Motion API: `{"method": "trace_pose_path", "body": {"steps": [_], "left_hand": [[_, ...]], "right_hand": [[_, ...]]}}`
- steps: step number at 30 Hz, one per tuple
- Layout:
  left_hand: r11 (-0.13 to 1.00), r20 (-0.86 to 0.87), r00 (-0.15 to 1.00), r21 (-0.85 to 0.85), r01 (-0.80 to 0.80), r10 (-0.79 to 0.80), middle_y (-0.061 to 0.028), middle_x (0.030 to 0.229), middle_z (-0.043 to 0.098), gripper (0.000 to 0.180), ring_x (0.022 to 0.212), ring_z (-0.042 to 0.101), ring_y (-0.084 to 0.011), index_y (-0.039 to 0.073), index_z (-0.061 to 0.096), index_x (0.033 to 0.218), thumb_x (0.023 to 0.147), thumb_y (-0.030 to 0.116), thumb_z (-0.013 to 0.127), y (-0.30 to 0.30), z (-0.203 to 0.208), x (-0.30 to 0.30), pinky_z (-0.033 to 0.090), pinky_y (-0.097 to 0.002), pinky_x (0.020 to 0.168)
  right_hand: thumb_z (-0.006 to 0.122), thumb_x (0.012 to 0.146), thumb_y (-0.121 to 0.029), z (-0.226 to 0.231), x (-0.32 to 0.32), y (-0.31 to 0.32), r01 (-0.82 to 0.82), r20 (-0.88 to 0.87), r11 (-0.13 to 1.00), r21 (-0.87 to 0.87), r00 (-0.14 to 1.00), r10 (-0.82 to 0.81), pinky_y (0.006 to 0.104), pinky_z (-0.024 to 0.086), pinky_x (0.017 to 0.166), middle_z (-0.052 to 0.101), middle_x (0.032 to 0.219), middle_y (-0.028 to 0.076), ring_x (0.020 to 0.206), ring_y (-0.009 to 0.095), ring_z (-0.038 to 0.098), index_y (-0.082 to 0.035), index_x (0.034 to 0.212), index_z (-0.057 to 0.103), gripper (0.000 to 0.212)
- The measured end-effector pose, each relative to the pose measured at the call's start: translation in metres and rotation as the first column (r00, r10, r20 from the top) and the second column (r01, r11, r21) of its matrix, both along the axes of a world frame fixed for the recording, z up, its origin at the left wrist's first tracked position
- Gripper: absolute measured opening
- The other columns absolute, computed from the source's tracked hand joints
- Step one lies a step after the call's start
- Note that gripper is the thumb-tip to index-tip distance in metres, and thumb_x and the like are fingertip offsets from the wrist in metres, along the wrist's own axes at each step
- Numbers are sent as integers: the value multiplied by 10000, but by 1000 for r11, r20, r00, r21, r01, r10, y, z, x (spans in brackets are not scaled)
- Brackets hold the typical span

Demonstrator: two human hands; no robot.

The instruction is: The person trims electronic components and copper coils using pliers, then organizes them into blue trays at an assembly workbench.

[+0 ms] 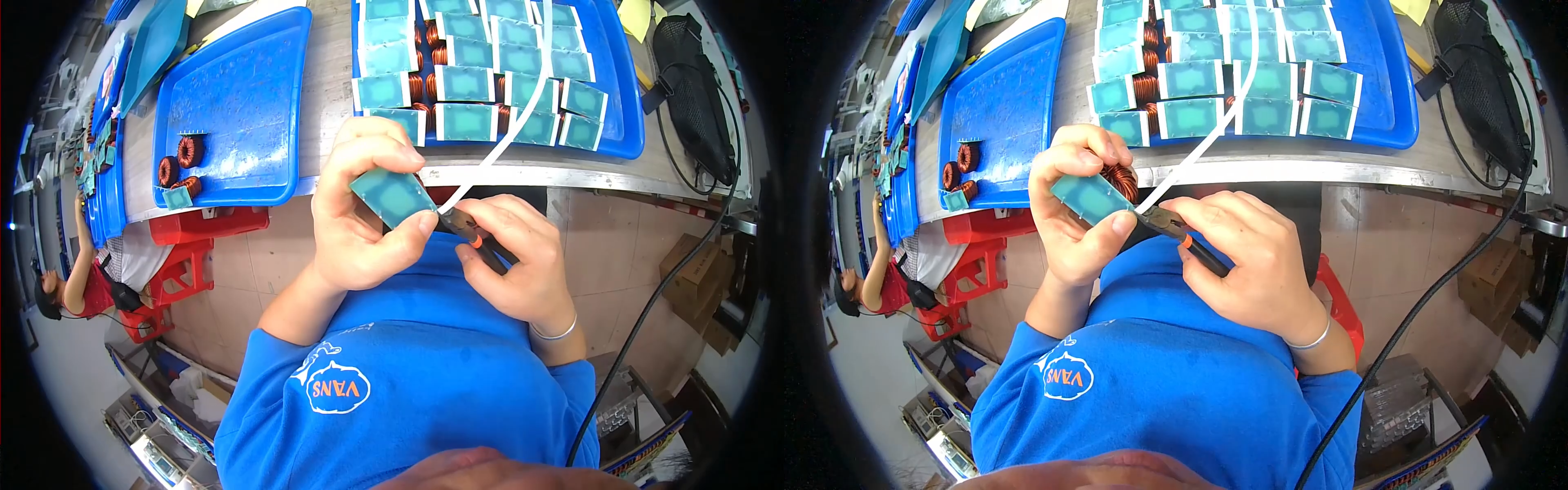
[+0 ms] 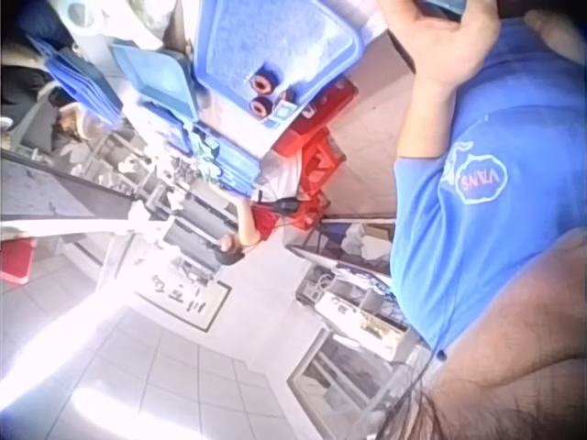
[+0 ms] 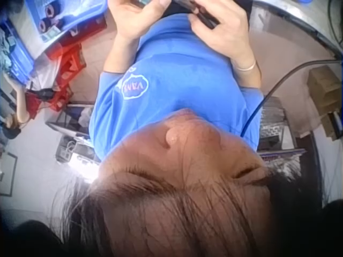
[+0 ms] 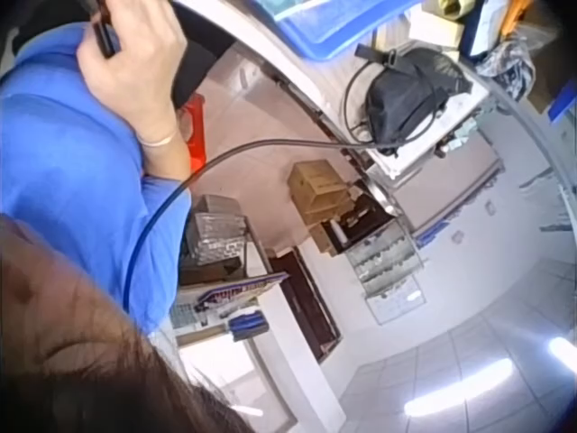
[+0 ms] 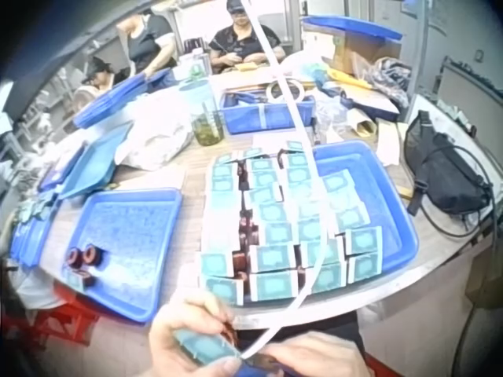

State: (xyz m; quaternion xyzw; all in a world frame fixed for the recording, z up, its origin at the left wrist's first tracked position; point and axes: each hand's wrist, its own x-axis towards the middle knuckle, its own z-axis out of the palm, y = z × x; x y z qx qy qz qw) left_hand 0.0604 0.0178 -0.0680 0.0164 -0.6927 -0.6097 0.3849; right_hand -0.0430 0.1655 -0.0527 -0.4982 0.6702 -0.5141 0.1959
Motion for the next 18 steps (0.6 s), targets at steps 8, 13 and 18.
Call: {"method": "trace_pose_path", "body": {"steps": [8, 13, 18], "left_hand": [[953, 11, 995, 289, 93, -101, -113, 943, 456, 446, 872, 467, -178, 31, 462, 1034, 626, 23, 643, 5, 2, 3, 403, -285, 736], [812, 49, 969, 556, 176, -243, -99, 918, 471, 566, 863, 472, -170, 18, 406, 1167, 693, 277, 576, -3, 8, 3, 405, -259, 724], [723, 97, 922, 653, 226, -376, -99, 882, 481, 423, 807, 490, -173, -3, 499, 1034, 732, 292, 530, -7, 12, 7, 416, -245, 689]], "right_hand": [[627, 642, 20, 1, -5, 7, -51, 53, 997, 59, 997, 48, 280, 449, 513, 582, 697, 105, 561, 198, 567, 2, 976, 597, 336], [633, 671, 16, -3, -10, 14, -77, 243, 996, 38, 968, 65, 232, 383, 475, 541, 669, 85, 521, 132, 490, 35, 974, 592, 306], [634, 661, 20, 4, -6, 4, -103, 211, 994, 32, 973, 94, 237, 393, 489, 545, 670, 76, 542, 137, 499, 21, 948, 596, 290]]}}
